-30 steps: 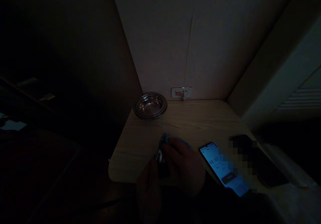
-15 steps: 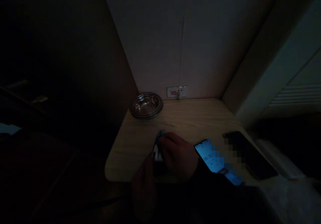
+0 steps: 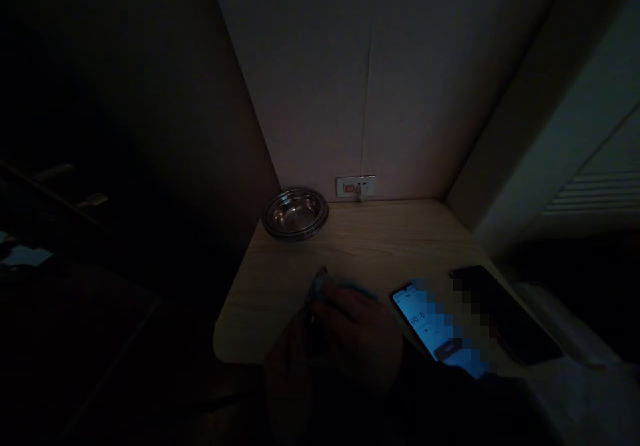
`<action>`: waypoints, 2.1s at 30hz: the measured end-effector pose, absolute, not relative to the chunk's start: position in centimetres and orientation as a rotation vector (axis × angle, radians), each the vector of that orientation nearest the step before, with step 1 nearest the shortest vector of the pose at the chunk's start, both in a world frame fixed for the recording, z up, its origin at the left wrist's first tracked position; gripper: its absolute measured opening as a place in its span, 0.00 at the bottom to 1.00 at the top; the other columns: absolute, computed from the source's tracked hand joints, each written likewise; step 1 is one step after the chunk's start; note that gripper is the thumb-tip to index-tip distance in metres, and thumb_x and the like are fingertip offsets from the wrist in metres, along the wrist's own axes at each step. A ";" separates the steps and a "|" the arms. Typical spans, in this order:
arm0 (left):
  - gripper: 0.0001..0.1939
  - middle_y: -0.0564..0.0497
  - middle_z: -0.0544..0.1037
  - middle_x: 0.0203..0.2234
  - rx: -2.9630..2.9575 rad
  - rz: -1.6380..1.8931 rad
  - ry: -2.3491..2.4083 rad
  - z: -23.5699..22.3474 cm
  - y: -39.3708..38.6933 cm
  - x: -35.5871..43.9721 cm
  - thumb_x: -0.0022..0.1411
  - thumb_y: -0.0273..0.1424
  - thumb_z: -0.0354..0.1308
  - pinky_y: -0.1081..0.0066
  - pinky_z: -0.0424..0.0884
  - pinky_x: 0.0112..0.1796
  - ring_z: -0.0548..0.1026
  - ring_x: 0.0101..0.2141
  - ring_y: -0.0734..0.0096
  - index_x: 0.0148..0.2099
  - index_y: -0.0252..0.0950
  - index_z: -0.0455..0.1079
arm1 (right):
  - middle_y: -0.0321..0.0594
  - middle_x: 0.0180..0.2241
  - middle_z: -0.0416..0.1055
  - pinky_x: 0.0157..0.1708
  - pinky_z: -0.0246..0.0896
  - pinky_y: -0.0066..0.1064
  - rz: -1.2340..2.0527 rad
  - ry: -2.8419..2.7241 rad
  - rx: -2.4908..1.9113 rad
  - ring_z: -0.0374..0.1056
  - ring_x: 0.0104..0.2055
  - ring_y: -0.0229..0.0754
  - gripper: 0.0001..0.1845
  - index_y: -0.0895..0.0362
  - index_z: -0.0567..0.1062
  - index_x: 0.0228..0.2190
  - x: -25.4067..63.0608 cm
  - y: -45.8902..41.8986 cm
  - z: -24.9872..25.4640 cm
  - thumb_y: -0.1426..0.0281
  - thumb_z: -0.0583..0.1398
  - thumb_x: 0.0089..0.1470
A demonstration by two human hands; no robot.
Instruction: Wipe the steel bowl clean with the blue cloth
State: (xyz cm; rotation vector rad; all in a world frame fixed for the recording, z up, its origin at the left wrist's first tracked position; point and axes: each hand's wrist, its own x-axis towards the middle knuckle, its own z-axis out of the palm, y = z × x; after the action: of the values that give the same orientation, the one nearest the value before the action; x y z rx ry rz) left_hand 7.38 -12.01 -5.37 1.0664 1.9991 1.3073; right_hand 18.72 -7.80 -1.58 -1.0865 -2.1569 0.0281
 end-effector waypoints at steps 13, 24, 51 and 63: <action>0.19 0.45 0.78 0.40 0.942 1.249 1.929 -4.6 -11.3 6.7 0.57 0.41 0.48 0.65 0.71 0.43 0.75 0.41 0.61 0.40 0.36 0.74 | 0.40 0.36 0.73 0.24 0.60 0.29 -0.073 -2.236 -1.114 0.67 0.30 0.41 0.09 0.54 0.74 0.37 18.7 -7.7 -1.6 0.71 0.56 0.53; 0.15 0.46 0.78 0.39 1.118 1.388 2.015 -7.4 -12.6 6.7 0.53 0.38 0.53 0.65 0.71 0.43 0.73 0.45 0.58 0.38 0.38 0.75 | 0.41 0.38 0.73 0.31 0.65 0.29 0.150 -2.134 -1.132 0.70 0.34 0.41 0.12 0.54 0.75 0.38 19.0 -7.4 -1.6 0.73 0.54 0.54; 0.14 0.50 0.77 0.42 1.212 1.222 2.194 -7.0 -14.3 5.2 0.50 0.35 0.56 0.62 0.67 0.47 0.67 0.51 0.54 0.40 0.41 0.73 | 0.42 0.38 0.76 0.40 0.69 0.40 1.014 -1.082 -1.353 0.72 0.41 0.48 0.17 0.53 0.77 0.37 19.9 -9.5 -5.7 0.58 0.57 0.50; 0.13 0.48 0.78 0.39 1.125 1.256 2.169 -7.7 -14.6 6.2 0.54 0.38 0.54 0.63 0.71 0.43 0.71 0.47 0.55 0.39 0.39 0.74 | 0.43 0.43 0.72 0.36 0.70 0.37 0.322 -1.595 -1.279 0.70 0.42 0.46 0.14 0.49 0.73 0.43 19.2 -12.5 -6.9 0.71 0.52 0.56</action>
State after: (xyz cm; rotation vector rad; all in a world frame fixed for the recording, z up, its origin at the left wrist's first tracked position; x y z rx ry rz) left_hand 6.21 -14.65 -7.74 1.1248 2.1692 1.2560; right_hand 19.16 -12.46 -6.88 -1.2787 -1.5955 0.3215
